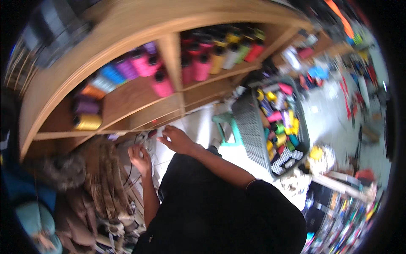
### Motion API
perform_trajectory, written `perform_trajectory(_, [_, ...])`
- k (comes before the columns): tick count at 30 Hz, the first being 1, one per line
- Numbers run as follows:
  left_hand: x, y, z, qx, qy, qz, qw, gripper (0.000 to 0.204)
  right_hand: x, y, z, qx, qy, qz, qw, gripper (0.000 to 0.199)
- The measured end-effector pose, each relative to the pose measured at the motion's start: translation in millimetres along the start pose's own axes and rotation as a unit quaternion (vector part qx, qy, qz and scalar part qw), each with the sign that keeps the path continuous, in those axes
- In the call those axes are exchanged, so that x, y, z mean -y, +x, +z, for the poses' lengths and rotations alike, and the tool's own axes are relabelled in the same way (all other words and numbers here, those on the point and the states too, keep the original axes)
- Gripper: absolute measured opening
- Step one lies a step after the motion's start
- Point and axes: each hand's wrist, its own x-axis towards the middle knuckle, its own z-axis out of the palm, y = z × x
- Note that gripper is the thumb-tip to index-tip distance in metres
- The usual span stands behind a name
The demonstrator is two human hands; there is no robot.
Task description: The person picks up thread spools from a basket, briefly pulls the thread end, and places them on a wooden shelf. The person handles spools of various colors one at a time and arranges them on the shelf.
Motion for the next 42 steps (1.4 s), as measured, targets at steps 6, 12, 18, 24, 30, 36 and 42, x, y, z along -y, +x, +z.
perform_trajectory(6, [-26.4,-74.1,42.4,0.256,-0.126,-0.091,0.954,0.010,-138.0,-173.2,-73.6,0.275,-0.249,0.413,0.832,0.046])
perform_trajectory(12, [47.0,-117.8,89.2,0.420,-0.186,-0.214,0.862,0.008,-127.3,-268.0,-166.4,-0.281,0.071,0.402,0.869,0.018])
perform_trajectory(18, [90.2,-142.2,57.6,0.469,-0.185,-0.225,0.834,0.016,-184.1,-363.5,-212.2,-0.507,-0.068,0.545,0.665,0.032])
perform_trajectory(24, [96.1,-162.2,48.0,0.430,-0.123,-0.314,0.838,0.021,-261.7,-394.6,-246.3,-0.492,-0.014,0.641,0.589,0.091])
perform_trajectory(30, [59.6,-140.4,84.4,0.448,-0.221,-0.355,0.790,0.018,-275.5,-365.6,-268.4,-0.417,0.042,0.700,0.578,0.121])
perform_trajectory(36, [-27.1,-129.5,103.8,0.497,-0.127,-0.319,0.797,0.018,-306.8,-447.6,-251.6,-0.528,0.175,0.532,0.638,0.082])
perform_trajectory(42, [-71.1,-123.7,108.0,0.552,0.016,-0.244,0.797,0.021,-251.5,-463.4,-286.8,-0.500,-0.117,0.620,0.593,0.069])
